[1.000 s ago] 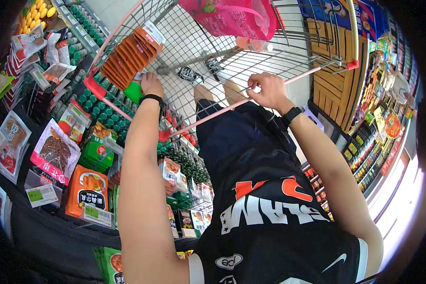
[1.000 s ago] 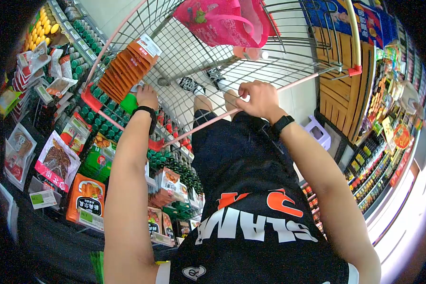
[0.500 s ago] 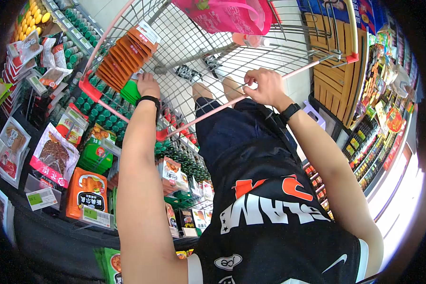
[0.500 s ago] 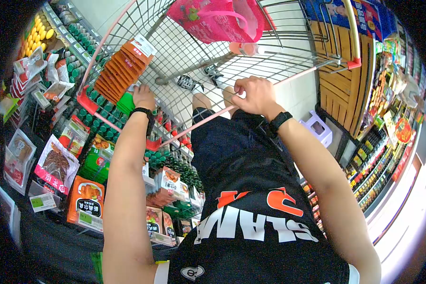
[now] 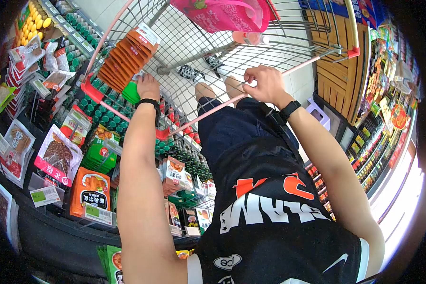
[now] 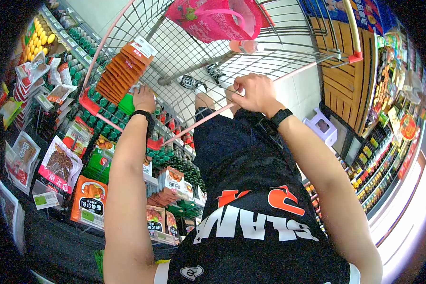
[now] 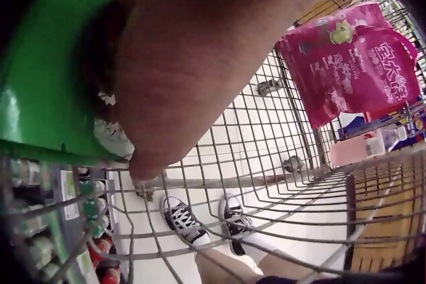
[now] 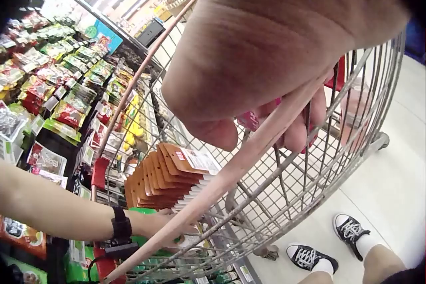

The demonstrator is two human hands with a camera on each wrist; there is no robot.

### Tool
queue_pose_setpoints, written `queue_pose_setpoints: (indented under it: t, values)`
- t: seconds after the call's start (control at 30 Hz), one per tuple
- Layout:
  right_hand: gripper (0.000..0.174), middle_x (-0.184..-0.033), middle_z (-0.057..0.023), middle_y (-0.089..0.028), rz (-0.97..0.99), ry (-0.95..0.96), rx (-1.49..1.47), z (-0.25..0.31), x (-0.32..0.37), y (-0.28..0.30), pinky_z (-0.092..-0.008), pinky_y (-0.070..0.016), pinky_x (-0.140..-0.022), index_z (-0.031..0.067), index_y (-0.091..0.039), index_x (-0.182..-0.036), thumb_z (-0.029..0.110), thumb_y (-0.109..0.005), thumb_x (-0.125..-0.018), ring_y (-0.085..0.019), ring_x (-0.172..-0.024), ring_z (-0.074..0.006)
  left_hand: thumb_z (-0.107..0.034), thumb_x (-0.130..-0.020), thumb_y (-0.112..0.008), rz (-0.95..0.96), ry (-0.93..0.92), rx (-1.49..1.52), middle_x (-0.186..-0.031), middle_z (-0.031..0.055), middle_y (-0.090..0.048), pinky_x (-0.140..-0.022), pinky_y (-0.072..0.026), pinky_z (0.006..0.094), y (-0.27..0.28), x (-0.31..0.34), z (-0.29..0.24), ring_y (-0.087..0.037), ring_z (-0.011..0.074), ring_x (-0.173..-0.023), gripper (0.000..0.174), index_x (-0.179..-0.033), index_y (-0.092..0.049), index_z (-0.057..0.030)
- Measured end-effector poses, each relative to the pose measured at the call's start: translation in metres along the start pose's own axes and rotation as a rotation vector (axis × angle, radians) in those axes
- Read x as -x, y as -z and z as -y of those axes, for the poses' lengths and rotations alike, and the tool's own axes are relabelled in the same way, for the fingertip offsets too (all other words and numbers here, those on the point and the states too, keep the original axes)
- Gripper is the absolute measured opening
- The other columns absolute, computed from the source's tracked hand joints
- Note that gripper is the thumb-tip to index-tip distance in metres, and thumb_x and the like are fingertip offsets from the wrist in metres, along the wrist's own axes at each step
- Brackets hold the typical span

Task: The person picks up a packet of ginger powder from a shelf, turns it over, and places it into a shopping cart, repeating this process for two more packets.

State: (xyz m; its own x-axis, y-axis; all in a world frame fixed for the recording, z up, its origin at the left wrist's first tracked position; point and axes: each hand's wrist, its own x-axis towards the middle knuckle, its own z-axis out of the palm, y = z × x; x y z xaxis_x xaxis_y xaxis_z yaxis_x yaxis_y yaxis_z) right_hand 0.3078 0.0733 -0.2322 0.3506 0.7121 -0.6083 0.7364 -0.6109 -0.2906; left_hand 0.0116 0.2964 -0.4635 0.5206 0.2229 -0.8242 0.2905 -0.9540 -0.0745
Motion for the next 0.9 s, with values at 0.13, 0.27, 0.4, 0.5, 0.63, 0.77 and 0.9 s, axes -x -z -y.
queue_pose_setpoints:
  t: [0.13,0.27,0.4,0.5,0.63,0.77,0.9]
  values:
    - [0.029,-0.079,-0.0055,-0.072,-0.003,0.012,0.020,0.000,0.000,0.001,-0.0424,-0.0555,-0.075,0.0145,-0.072,-0.087,0.040,-0.063,-0.075,-0.070,-0.081,-0.0286,-0.026,-0.095,-0.057,-0.015,0.007,-0.015,-0.145,0.0090,-0.051,-0.116,-0.0239,0.0503,-0.001,-0.005,-0.003,-0.040,0.0263,-0.140,0.043,-0.135,-0.061,-0.0107]
    - [0.029,-0.079,-0.0053,-0.072,0.008,0.011,0.016,-0.002,0.000,-0.003,-0.0428,-0.0556,-0.074,0.0147,-0.072,-0.087,0.040,-0.063,-0.075,-0.070,-0.081,-0.0283,-0.025,-0.097,-0.053,-0.066,0.014,-0.035,-0.143,0.0084,-0.052,-0.115,-0.0238,0.0493,-0.012,-0.006,-0.005,-0.040,0.0252,-0.139,0.041,-0.135,-0.061,-0.0111]
    - [0.028,-0.079,-0.0048,-0.072,0.009,0.006,0.019,-0.002,-0.001,-0.003,-0.0431,-0.0557,-0.074,0.0151,-0.072,-0.087,0.039,-0.063,-0.075,-0.070,-0.080,-0.0278,-0.025,-0.097,-0.053,-0.028,0.007,-0.065,-0.147,0.0086,-0.050,-0.118,-0.0211,0.0495,-0.001,-0.001,-0.002,-0.039,0.0254,-0.141,0.045,-0.139,-0.059,-0.0101]
    - [0.029,-0.079,-0.0042,-0.072,0.017,-0.005,0.030,-0.001,-0.001,-0.003,-0.0432,-0.0557,-0.074,0.0155,-0.072,-0.087,0.040,-0.064,-0.075,-0.070,-0.080,-0.0276,-0.026,-0.096,-0.053,-0.095,-0.015,-0.042,-0.147,0.0099,-0.052,-0.120,-0.0195,0.0507,0.000,-0.003,0.000,-0.040,0.0269,-0.141,0.047,-0.140,-0.058,-0.0092]
    - [0.031,-0.081,-0.0038,-0.073,0.039,-0.016,0.031,-0.003,-0.002,-0.004,-0.0432,-0.0558,-0.074,0.0161,-0.073,-0.088,0.045,-0.065,-0.078,-0.071,-0.081,-0.0278,-0.031,-0.093,-0.056,-0.111,-0.097,0.198,-0.138,0.0086,-0.061,-0.111,-0.0327,0.0469,0.041,0.024,-0.004,-0.049,0.0242,-0.135,0.039,-0.123,-0.071,-0.0127]
    - [0.037,-0.088,-0.0035,-0.076,0.110,-0.011,0.059,-0.002,-0.004,0.001,-0.0431,-0.0561,-0.075,0.0168,-0.074,-0.090,0.052,-0.064,-0.081,-0.072,-0.085,-0.0285,-0.044,-0.091,-0.065,-0.153,-0.099,0.540,-0.123,0.0149,-0.067,-0.099,-0.0491,0.0492,0.084,0.057,-0.011,-0.063,0.0344,-0.117,0.050,-0.124,-0.065,-0.0070]
    - [0.041,-0.095,-0.0013,-0.077,0.183,-0.005,0.027,-0.004,-0.004,0.007,-0.0415,-0.0566,-0.079,0.0187,-0.076,-0.099,0.053,-0.064,-0.080,-0.073,-0.092,-0.0274,-0.042,-0.092,-0.063,-0.372,-0.030,0.785,-0.115,0.0175,-0.067,-0.094,-0.0512,0.0503,0.125,0.112,-0.019,-0.064,0.0385,-0.110,0.046,-0.122,-0.063,-0.0066]
